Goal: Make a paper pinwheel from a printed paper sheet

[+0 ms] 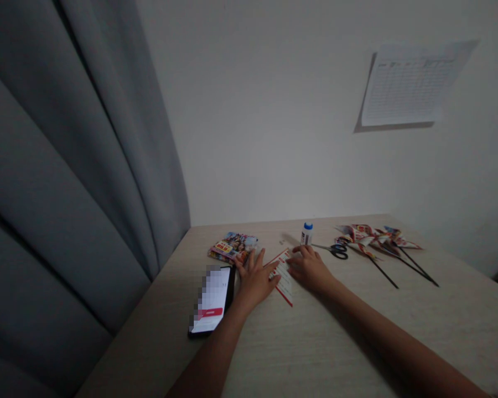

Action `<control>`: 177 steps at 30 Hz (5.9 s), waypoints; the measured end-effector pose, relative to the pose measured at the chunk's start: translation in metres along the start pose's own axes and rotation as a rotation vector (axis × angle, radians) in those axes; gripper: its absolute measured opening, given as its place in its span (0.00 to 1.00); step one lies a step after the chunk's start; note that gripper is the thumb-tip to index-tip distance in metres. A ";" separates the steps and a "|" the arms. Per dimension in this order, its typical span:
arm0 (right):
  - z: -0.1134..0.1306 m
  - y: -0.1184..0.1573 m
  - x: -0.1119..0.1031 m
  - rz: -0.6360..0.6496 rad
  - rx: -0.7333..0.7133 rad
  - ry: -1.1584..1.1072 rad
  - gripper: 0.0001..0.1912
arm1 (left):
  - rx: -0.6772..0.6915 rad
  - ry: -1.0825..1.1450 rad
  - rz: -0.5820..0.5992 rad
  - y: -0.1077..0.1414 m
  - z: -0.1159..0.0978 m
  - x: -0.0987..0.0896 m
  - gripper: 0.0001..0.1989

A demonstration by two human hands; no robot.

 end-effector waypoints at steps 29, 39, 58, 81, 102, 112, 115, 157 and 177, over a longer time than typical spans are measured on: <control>0.009 0.031 -0.002 0.051 -0.071 -0.173 0.26 | -0.049 0.004 0.027 0.000 0.002 -0.006 0.25; 0.004 0.024 0.001 -0.037 -0.037 -0.181 0.16 | -0.034 0.009 -0.010 -0.003 0.006 0.001 0.25; 0.001 0.029 0.009 0.102 -0.072 -0.207 0.40 | -0.054 -0.034 0.057 -0.004 0.006 -0.001 0.26; 0.005 0.038 0.007 0.097 -0.147 -0.218 0.51 | -0.052 -0.009 0.057 -0.006 0.009 0.003 0.27; -0.013 0.027 0.005 -0.041 -0.024 -0.242 0.16 | -0.072 -0.001 0.139 -0.005 0.008 0.000 0.28; -0.016 0.028 0.002 -0.046 0.021 -0.257 0.14 | 0.046 -0.022 0.228 -0.005 0.006 -0.002 0.26; -0.023 0.025 0.005 -0.046 0.080 -0.216 0.14 | 0.060 -0.021 0.230 -0.006 0.007 -0.001 0.26; -0.039 0.023 0.004 -0.155 0.296 0.003 0.17 | 0.103 0.016 0.328 -0.002 0.007 -0.009 0.26; -0.041 0.024 0.005 -0.202 0.290 0.027 0.15 | 0.067 0.059 0.202 0.000 0.007 -0.006 0.29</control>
Point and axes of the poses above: each hand's wrist, its own y-axis away from the middle knuckle, its own x-axis out of the palm, z = x × y, the point moved 5 cm from there along -y, towards the middle knuckle, and after that the axes turned 5 degrees about -x, right-handed, at the moved point
